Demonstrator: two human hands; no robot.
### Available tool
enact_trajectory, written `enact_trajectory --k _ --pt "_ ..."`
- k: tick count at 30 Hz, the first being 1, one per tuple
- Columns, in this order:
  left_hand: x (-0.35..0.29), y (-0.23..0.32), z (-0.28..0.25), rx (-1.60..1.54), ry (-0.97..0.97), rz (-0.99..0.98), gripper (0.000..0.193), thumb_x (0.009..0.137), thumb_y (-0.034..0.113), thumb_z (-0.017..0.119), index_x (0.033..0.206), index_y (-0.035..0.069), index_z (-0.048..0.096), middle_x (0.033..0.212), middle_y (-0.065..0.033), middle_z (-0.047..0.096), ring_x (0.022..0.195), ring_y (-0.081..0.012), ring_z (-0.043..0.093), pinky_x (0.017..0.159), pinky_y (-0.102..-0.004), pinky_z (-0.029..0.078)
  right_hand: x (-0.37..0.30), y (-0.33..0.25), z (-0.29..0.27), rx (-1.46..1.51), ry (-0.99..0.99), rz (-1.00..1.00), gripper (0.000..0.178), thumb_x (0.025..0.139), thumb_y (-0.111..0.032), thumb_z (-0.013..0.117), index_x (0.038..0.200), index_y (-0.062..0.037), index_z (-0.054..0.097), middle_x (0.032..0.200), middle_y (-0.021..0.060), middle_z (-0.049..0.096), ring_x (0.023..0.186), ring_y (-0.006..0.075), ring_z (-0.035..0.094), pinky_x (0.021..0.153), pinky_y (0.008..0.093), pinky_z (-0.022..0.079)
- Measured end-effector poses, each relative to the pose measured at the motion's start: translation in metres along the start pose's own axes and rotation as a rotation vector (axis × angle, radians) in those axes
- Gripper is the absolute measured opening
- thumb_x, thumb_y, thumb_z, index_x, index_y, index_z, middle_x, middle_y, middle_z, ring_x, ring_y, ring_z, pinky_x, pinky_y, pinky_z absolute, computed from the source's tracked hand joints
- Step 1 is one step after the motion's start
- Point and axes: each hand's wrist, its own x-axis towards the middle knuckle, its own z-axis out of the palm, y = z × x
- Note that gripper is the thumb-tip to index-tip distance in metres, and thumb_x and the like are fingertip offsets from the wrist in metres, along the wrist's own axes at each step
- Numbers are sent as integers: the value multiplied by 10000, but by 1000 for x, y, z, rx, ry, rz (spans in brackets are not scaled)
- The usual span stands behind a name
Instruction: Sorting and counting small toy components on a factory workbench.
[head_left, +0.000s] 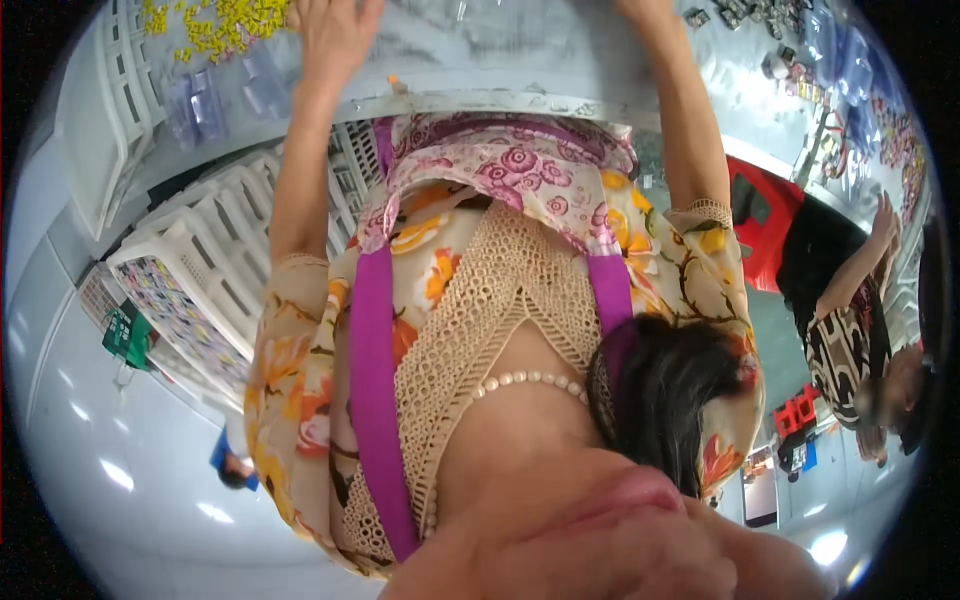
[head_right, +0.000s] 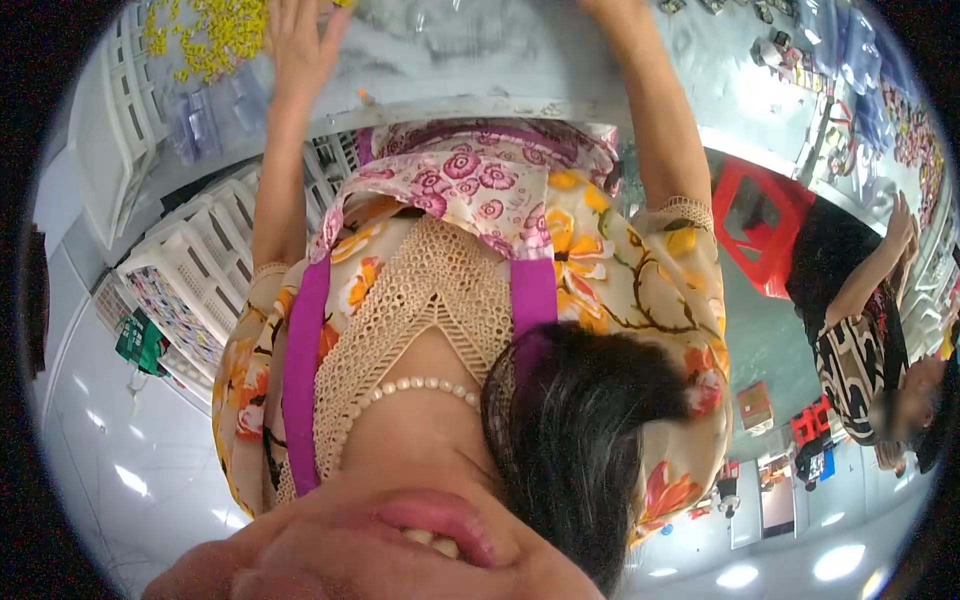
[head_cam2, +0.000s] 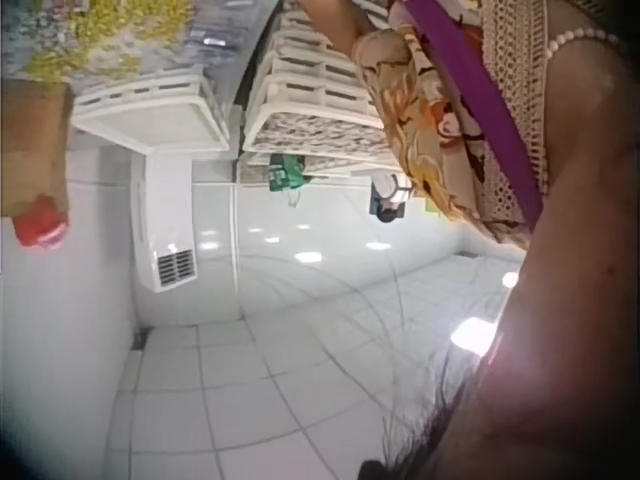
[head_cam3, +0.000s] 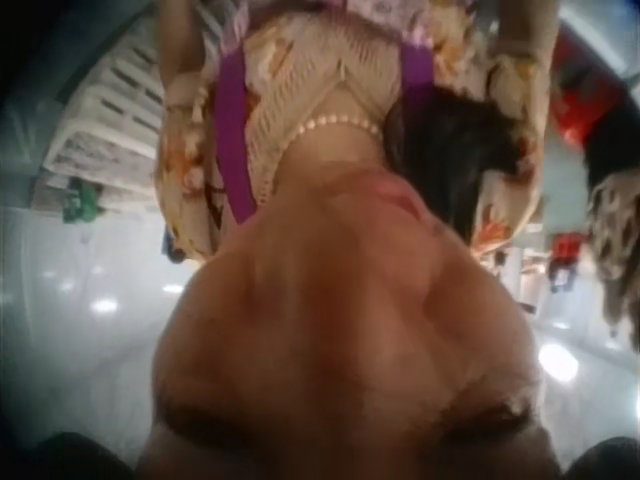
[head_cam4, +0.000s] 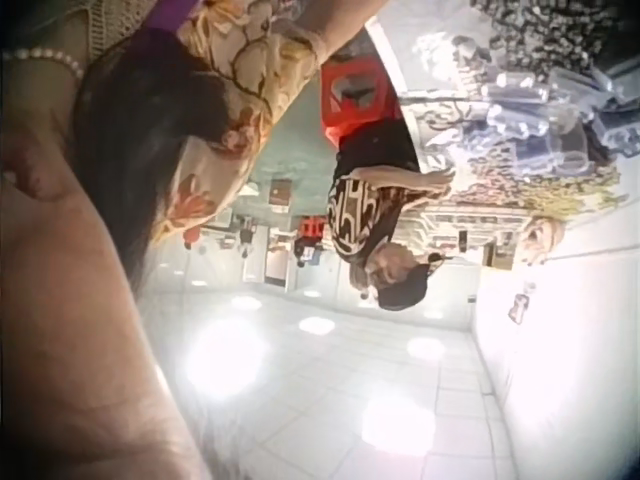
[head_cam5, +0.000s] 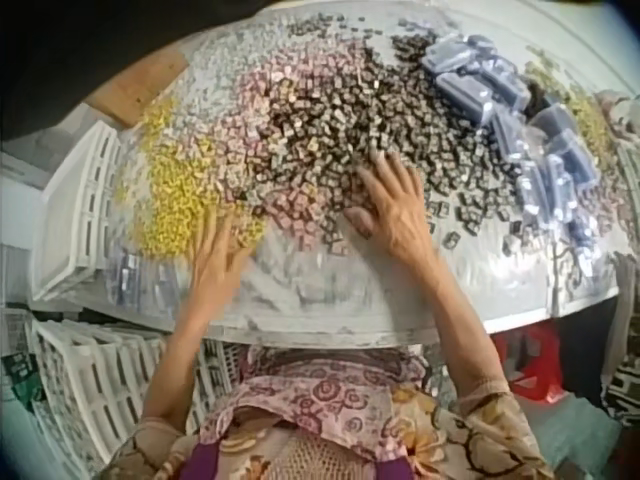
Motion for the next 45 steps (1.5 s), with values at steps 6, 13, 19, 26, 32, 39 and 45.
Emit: enact_trajectory --k 6,13,19,26,32,39,45 --pt "-44 60 23 59 79 586 411 942 388 713 1245 111 721 1304 -116 675 1250 -286 579 996 -382 467 -41 -68 -62 491 -161 -222 391 851 -157 768 1220 -38 709 1370 185 628 1325 410 537 1083 510 452" --pt "-66 74 39 -282 156 417 249 827 104 814 1074 90 781 1274 -107 670 1198 -320 592 982 -409 499 -98 -66 -33 402 -169 -193 291 861 -223 775 1121 -95 749 1456 62 599 1409 323 489 1156 495 399" --pt "-75 78 14 -325 12 229 250 824 159 831 1061 92 783 1218 -81 685 1130 -286 623 925 -382 524 -91 -64 -46 516 -237 -184 218 864 -193 773 1060 -97 768 1340 56 680 1339 299 554 1162 507 391" --pt "-31 72 -3 -594 -111 -134 247 874 189 789 1104 103 771 1100 -86 728 1037 -273 672 879 -383 542 -65 -42 -46 590 -47 290 246 858 -100 781 1103 -92 762 1095 77 747 1051 259 695 860 361 555" --pt "19 83 23 -489 -118 -203 357 934 119 696 1272 4 694 1261 -201 648 1143 -349 672 925 -422 540 -41 -42 -15 345 -17 147 231 865 -67 726 1088 -10 734 1124 153 702 1027 364 666 887 419 544" --pt "34 94 7 -566 -115 -137 281 967 122 703 1208 -22 708 1161 -166 671 910 -270 701 798 -367 566 -46 -24 -26 321 -142 164 265 882 -57 697 1145 -20 711 997 165 669 942 380 647 823 447 535" --pt "22 36 16 -454 78 42 270 951 89 688 1202 -7 718 1170 -171 682 893 -289 700 779 -389 555 -51 -32 -28 345 -135 145 264 874 -38 697 1137 -17 714 991 158 674 938 375 653 799 439 542"
